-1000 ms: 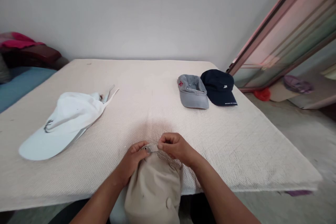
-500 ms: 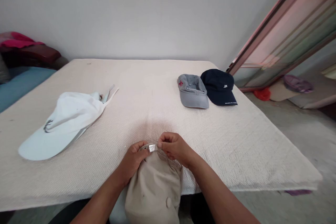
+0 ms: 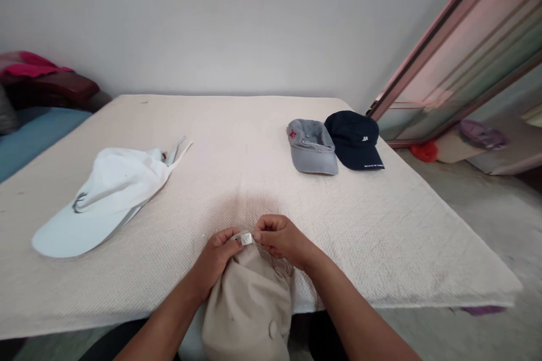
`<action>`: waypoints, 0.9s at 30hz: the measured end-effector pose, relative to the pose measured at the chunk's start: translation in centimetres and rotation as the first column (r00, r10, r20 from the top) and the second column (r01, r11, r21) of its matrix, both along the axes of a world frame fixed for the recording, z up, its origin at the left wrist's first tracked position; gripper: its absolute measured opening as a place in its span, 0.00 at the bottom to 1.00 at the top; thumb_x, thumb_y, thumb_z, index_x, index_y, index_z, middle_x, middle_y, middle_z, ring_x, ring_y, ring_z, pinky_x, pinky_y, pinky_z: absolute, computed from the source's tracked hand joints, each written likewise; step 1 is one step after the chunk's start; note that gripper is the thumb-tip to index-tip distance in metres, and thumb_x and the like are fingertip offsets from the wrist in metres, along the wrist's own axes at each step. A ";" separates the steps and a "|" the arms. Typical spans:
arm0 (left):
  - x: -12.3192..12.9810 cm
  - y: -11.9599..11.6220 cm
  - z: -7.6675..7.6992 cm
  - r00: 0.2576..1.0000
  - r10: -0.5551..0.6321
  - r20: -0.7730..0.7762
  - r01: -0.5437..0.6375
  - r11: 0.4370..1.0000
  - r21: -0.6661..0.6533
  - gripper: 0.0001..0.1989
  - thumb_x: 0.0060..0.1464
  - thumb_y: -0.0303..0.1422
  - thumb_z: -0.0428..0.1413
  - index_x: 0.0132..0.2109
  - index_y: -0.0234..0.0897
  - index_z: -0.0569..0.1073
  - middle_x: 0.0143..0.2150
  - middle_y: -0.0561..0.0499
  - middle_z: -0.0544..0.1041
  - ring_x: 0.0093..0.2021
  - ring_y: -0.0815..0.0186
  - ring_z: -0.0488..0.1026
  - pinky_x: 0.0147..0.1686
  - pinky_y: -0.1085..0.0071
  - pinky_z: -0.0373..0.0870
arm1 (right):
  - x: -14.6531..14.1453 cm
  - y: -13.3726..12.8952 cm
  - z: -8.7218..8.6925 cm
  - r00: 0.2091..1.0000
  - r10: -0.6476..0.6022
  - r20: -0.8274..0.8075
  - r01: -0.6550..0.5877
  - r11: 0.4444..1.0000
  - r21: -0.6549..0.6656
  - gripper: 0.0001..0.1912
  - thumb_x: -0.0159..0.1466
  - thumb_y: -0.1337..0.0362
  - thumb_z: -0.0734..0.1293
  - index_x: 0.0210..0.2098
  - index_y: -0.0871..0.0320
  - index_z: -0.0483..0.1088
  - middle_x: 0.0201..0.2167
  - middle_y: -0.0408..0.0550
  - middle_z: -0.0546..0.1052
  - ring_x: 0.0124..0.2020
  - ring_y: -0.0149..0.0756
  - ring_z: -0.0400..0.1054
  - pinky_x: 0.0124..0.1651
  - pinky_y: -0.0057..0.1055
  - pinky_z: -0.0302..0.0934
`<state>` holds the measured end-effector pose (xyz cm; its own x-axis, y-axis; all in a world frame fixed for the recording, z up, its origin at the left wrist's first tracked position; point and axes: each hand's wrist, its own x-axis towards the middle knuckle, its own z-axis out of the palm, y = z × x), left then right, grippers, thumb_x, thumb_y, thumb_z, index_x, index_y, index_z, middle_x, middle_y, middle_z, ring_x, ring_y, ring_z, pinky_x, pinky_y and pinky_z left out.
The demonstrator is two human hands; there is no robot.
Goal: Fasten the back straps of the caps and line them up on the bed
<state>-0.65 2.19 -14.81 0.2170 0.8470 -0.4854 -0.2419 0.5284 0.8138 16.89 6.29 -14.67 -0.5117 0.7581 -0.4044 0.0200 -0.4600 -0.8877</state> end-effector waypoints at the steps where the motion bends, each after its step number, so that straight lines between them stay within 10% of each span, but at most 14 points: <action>1: 0.0 0.0 0.0 1.000 -0.004 -0.009 0.004 1.000 0.003 0.06 0.47 0.33 0.60 0.31 0.35 0.74 0.25 0.54 0.72 0.26 0.70 0.66 0.30 0.74 0.60 | 0.0 0.0 0.0 1.000 0.011 0.001 -0.011 1.000 -0.003 0.10 0.54 0.60 0.69 0.25 0.59 0.64 0.13 0.33 0.58 0.14 0.20 0.46 0.16 0.21 0.40; 18: -0.3 -0.1 0.2 0.997 -0.026 -0.069 0.027 1.000 0.013 0.07 0.47 0.35 0.59 0.31 0.35 0.73 0.25 0.54 0.72 0.27 0.68 0.66 0.30 0.72 0.60 | -0.2 0.2 -0.3 0.996 -0.032 0.087 0.010 0.969 0.247 0.07 0.55 0.67 0.65 0.35 0.58 0.70 0.20 0.37 0.64 0.21 0.24 0.56 0.23 0.23 0.49; 27: 0.0 -0.1 0.2 0.997 -0.054 -0.059 0.054 0.999 -0.008 0.09 0.45 0.36 0.60 0.30 0.34 0.72 0.23 0.55 0.70 0.24 0.70 0.64 0.26 0.74 0.57 | 0.0 -0.1 0.2 0.997 0.066 -0.047 -0.061 0.994 0.094 0.10 0.56 0.61 0.67 0.37 0.58 0.69 0.17 0.36 0.62 0.18 0.23 0.51 0.20 0.21 0.44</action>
